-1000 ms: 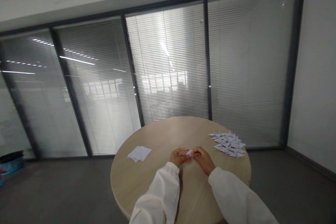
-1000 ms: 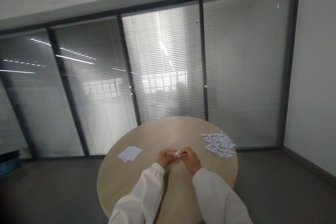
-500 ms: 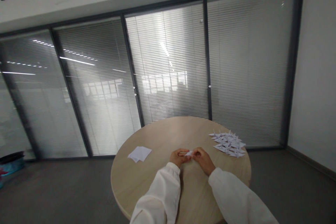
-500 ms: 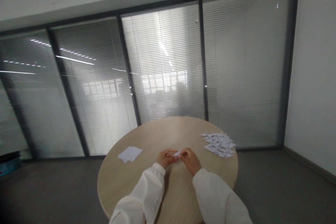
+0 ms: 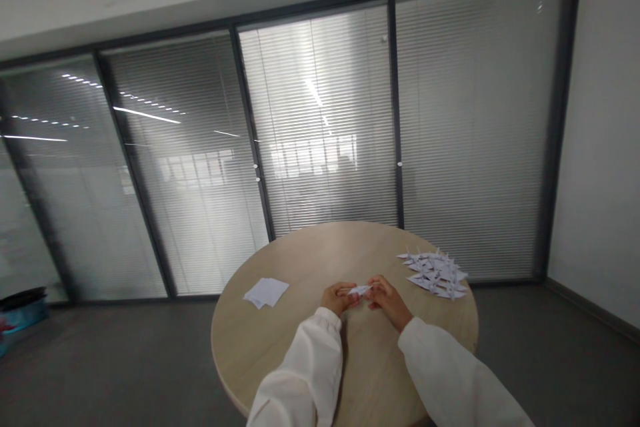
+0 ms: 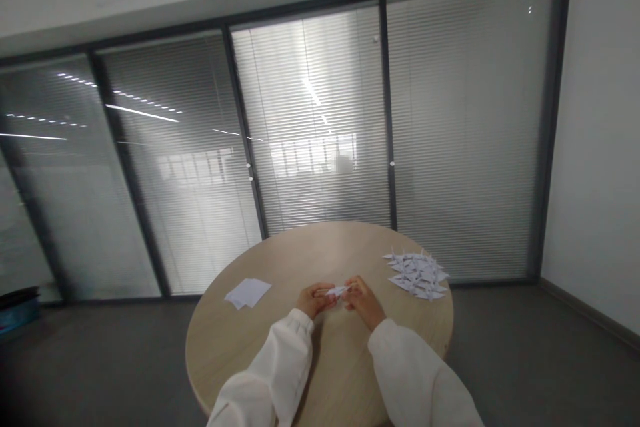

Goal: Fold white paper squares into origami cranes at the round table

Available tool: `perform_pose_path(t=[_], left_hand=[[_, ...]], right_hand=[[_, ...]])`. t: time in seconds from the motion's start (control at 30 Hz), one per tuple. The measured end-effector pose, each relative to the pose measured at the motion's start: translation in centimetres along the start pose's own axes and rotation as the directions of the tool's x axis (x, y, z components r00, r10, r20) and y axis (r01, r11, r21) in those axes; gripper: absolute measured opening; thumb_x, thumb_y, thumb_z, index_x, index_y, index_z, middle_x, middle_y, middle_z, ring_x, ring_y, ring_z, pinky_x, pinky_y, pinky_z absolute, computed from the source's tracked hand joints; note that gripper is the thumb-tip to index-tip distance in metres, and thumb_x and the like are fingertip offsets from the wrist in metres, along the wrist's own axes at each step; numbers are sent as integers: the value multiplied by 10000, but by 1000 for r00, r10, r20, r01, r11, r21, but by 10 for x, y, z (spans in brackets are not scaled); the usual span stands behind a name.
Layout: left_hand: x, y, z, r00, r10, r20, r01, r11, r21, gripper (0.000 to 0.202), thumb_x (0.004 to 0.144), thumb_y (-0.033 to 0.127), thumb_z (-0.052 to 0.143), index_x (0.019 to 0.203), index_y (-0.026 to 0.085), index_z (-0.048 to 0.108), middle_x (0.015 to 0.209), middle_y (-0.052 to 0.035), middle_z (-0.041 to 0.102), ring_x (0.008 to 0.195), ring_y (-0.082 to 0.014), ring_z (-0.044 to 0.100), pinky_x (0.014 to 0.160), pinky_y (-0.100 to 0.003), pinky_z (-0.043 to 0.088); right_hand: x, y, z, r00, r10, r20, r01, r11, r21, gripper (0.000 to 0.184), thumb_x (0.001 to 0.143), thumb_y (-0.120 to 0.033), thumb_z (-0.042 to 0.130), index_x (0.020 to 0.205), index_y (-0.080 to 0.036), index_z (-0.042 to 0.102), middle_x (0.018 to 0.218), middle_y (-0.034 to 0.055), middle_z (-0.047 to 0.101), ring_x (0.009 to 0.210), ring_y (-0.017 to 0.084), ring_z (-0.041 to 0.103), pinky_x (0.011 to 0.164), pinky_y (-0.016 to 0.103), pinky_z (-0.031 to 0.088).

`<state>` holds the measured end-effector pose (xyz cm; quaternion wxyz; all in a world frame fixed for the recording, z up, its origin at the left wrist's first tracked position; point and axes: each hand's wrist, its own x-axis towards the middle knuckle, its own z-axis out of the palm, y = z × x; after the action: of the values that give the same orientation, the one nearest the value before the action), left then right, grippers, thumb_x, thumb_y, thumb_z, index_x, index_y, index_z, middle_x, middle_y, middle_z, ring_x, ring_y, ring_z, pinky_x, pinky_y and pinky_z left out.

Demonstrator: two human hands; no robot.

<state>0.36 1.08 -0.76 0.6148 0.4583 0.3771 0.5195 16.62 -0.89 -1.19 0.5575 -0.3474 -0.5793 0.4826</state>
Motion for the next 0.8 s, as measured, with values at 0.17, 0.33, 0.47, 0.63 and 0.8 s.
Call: perform_pose_path(t=[0.17, 0.33, 0.47, 0.63, 0.8], left_hand=[[-1, 1, 0, 1000, -4, 13, 4, 1000, 22, 467, 330, 223, 819, 737, 103, 625, 677, -63, 672, 621, -174, 633, 704, -324, 510], [-3, 3, 3, 999, -34, -1, 34, 999, 33, 456, 327, 222, 819, 726, 112, 627, 695, -62, 673, 648, -183, 634, 723, -328, 503], [-5, 5, 5, 999, -37, -10, 37, 999, 30, 368, 455, 275, 784, 746, 113, 629, 718, -69, 672, 670, -177, 636, 707, -312, 510], [-5, 5, 2, 997, -81, -17, 82, 993, 82, 354, 435, 237, 795, 721, 115, 624, 671, -53, 668, 629, -166, 631, 663, -300, 515], [-1, 2, 0, 995, -100, -15, 101, 993, 65, 388, 382, 214, 811, 704, 116, 619, 650, -43, 668, 613, -154, 626, 674, -302, 510]], right_hand=[[0, 2, 0, 999, -34, 42, 35, 998, -43, 231, 629, -377, 627, 715, -190, 523, 653, -24, 519, 620, 130, 526, 542, 237, 465], [-1, -1, 0, 995, -79, 61, 84, 993, -84, 234, 632, -387, 626, 700, -177, 546, 587, -27, 535, 538, 119, 509, 533, 235, 426], [-1, -1, 1, 993, -108, 54, 113, 989, -100, 225, 637, -378, 625, 690, -177, 540, 544, -38, 525, 515, 117, 498, 522, 228, 396], [0, 2, 2, 990, -121, 75, 129, 986, -104, 219, 662, -380, 593, 706, -175, 530, 568, -32, 536, 542, 121, 507, 539, 225, 393], [-1, 0, 3, 983, -155, 99, 169, 974, -153, 215, 686, -382, 562, 739, -173, 556, 581, -26, 546, 564, 131, 522, 570, 241, 407]])
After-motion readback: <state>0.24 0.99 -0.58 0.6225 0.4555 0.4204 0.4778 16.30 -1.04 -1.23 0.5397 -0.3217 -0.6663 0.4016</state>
